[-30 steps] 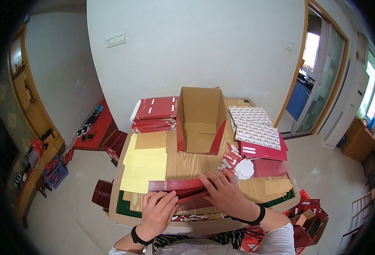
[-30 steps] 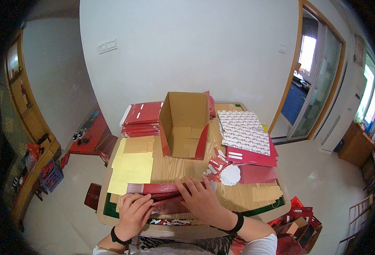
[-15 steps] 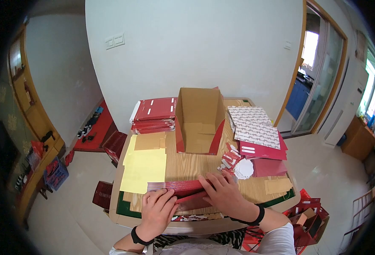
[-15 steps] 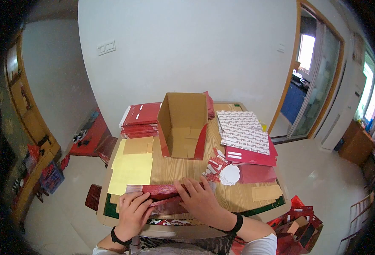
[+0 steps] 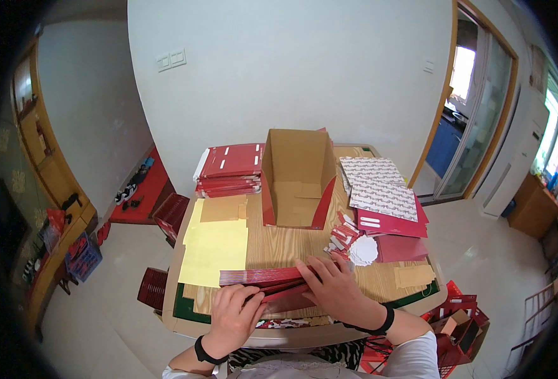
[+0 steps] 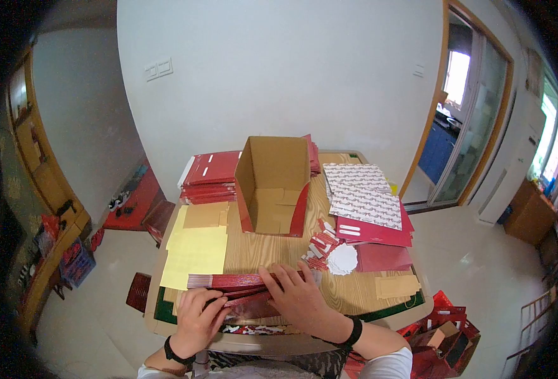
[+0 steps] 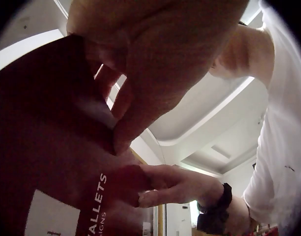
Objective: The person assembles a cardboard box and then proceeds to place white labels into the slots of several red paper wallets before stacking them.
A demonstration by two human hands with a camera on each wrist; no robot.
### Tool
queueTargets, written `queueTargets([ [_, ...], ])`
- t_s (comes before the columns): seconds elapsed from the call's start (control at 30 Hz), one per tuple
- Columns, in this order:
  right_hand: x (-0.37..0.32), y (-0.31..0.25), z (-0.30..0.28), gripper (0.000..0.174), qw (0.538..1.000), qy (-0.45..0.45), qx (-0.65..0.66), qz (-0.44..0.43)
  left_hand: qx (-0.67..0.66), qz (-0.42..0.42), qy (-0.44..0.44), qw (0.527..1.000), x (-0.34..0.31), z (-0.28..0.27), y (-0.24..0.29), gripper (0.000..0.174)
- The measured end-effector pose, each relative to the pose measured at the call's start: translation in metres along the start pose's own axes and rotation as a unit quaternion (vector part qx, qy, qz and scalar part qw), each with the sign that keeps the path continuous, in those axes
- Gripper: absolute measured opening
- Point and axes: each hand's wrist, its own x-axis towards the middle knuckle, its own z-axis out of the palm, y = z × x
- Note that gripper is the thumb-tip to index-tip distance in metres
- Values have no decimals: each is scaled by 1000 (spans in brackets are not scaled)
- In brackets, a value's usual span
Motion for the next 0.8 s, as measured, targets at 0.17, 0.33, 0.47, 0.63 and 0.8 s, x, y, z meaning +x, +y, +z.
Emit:
queueTargets([
  [0.17,-1,0,-1,67,1000,3,-4,-3,-14,-81,-23,996,1,0,4,33],
  [0.33,-1,0,-1,67,1000,1,2,-1,28,-8,4,1000,2,0,1,34],
  [0.47,-1,-1,-2,67,1000,-2,2,-1,32,13,-4,999,-4,3,-4,34],
  [0.63,-1,0,-2,67,1000,-4,4,-1,38,17,-6,999,-4,2,-3,34],
  [0.8,0,-1,-3,67,1000,-8,4,-1,39,20,-8,999,-3,1,-4,34],
])
